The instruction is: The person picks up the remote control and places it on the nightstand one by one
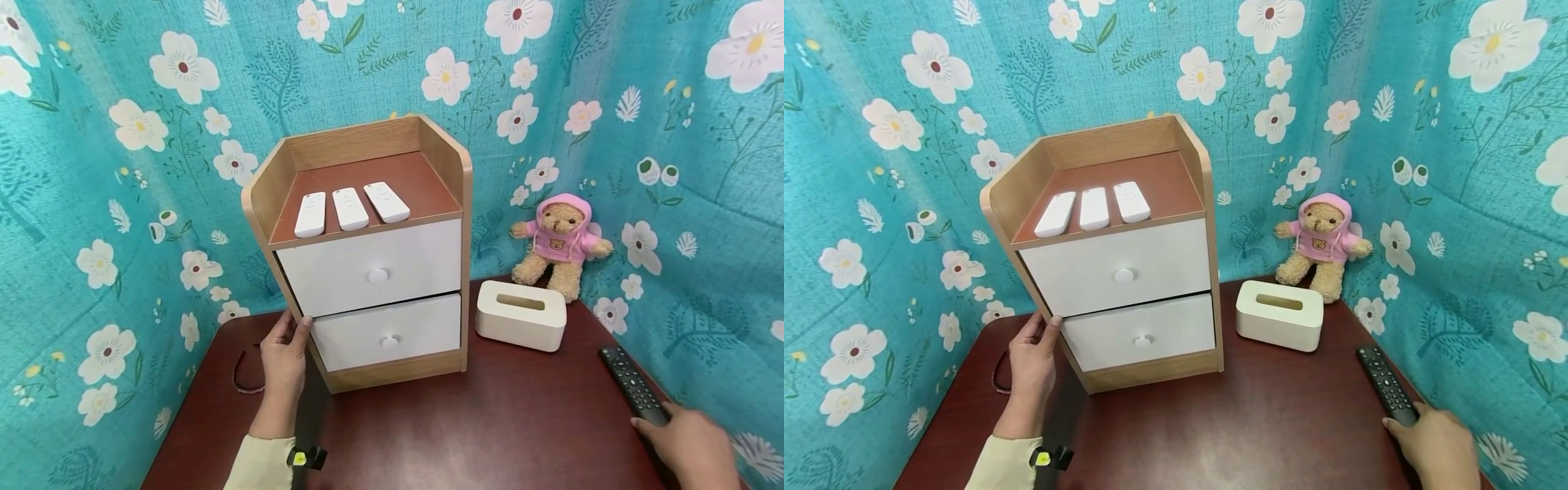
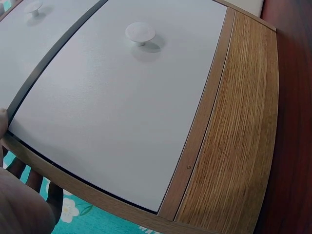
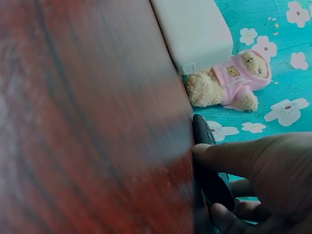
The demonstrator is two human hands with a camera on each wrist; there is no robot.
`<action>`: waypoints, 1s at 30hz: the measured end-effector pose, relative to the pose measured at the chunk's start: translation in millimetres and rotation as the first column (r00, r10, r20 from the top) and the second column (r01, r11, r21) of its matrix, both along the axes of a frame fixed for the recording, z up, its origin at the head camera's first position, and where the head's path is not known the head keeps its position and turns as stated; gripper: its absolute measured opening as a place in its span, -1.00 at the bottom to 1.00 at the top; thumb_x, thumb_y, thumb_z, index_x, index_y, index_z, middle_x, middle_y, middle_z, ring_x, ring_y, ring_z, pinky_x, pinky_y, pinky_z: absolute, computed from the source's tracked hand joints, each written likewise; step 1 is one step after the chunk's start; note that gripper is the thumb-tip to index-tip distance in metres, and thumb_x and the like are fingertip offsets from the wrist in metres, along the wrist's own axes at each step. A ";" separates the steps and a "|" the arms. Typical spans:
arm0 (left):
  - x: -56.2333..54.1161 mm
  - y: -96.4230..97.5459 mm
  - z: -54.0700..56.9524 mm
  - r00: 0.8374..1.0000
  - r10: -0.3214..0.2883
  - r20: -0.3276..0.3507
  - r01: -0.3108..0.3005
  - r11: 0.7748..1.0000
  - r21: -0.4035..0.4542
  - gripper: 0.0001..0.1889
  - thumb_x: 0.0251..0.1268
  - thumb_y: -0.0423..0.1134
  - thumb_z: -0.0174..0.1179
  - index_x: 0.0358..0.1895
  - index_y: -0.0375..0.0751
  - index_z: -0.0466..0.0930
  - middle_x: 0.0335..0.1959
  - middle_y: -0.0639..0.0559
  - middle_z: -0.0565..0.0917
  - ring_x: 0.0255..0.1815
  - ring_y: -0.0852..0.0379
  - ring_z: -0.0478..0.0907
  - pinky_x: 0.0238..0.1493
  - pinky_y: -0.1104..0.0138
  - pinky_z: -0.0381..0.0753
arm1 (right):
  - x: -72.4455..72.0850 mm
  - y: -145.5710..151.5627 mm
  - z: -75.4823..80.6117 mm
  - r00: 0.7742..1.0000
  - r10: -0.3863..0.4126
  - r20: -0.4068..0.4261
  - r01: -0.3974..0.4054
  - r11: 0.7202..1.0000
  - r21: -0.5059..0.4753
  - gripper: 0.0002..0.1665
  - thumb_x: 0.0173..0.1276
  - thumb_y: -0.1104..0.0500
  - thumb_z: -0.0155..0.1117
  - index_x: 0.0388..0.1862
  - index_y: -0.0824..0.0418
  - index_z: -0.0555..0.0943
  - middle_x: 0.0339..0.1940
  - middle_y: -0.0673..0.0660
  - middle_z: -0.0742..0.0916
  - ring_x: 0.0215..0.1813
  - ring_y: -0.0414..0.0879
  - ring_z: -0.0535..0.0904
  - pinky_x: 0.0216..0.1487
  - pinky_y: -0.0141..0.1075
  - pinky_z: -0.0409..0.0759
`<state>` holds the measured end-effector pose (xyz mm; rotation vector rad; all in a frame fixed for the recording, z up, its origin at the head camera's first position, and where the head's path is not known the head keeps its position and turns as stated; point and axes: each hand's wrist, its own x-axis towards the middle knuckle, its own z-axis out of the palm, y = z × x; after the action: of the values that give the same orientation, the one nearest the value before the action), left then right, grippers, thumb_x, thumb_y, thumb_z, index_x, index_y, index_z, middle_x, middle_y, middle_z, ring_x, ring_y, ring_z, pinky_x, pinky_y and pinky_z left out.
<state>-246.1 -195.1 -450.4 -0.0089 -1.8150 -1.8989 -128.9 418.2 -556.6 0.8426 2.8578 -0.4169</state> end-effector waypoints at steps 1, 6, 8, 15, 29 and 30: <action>-0.4 -0.1 -0.4 1.000 0.001 -0.001 -0.001 1.000 0.000 -0.51 0.58 -0.25 0.36 0.50 -0.09 0.62 0.14 0.26 0.78 0.14 0.22 0.68 0.10 0.51 0.68 | -0.6 -0.1 0.6 1.000 0.002 0.007 -0.002 1.000 -0.001 0.01 0.36 -0.21 0.52 0.31 0.67 0.50 0.15 0.71 0.63 0.09 0.48 0.66 0.18 0.20 0.65; -1.2 -0.4 -0.2 1.000 -0.003 -0.006 0.003 1.000 0.000 -0.50 0.57 -0.25 0.37 0.50 -0.08 0.62 0.17 0.24 0.77 0.17 0.22 0.67 0.13 0.51 0.67 | -3.1 -0.2 -2.1 0.999 -0.033 0.020 0.033 0.999 -0.008 -0.03 0.40 -0.18 0.49 0.30 0.68 0.51 0.17 0.70 0.62 0.11 0.46 0.65 0.21 0.19 0.64; -0.7 -0.3 0.2 1.000 -0.006 -0.006 0.006 1.000 -0.001 -0.50 0.57 -0.25 0.37 0.51 -0.09 0.61 0.18 0.24 0.77 0.18 0.23 0.67 0.13 0.52 0.67 | -3.5 0.4 -4.7 0.998 -0.057 0.013 0.057 0.998 -0.021 -0.04 0.39 -0.17 0.50 0.32 0.66 0.51 0.20 0.69 0.61 0.13 0.46 0.64 0.22 0.20 0.63; -0.1 0.0 -0.1 1.000 -0.003 -0.008 0.003 1.000 0.009 -0.49 0.57 -0.27 0.36 0.51 -0.10 0.60 0.19 0.24 0.77 0.18 0.24 0.68 0.14 0.52 0.67 | -1.1 2.6 -11.8 0.992 -0.125 -0.008 0.124 0.988 -0.087 -0.04 0.43 -0.16 0.45 0.43 0.59 0.45 0.30 0.67 0.56 0.22 0.48 0.59 0.25 0.25 0.60; -0.5 -0.1 -0.1 1.000 -0.007 -0.029 0.008 1.000 0.010 -0.51 0.56 -0.28 0.38 0.49 -0.15 0.62 0.16 0.23 0.79 0.16 0.24 0.69 0.11 0.52 0.68 | -0.1 -5.4 -6.1 0.946 -0.313 -0.079 0.284 0.923 -0.259 -0.03 0.51 -0.23 0.31 0.58 0.45 0.39 0.49 0.65 0.43 0.39 0.56 0.42 0.34 0.36 0.49; -0.5 -0.1 -0.1 0.999 -0.009 -0.030 0.010 1.000 0.014 -0.51 0.56 -0.29 0.37 0.49 -0.16 0.62 0.16 0.23 0.79 0.16 0.24 0.69 0.11 0.52 0.68 | 0.5 -6.5 -5.8 0.943 -0.315 -0.106 0.280 0.925 -0.258 -0.04 0.50 -0.24 0.33 0.57 0.43 0.41 0.47 0.65 0.45 0.37 0.56 0.44 0.31 0.36 0.51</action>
<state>-246.7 -195.2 -450.5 -0.0412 -1.7848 -1.9077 -128.5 411.7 -562.4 1.2485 2.7271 -0.8745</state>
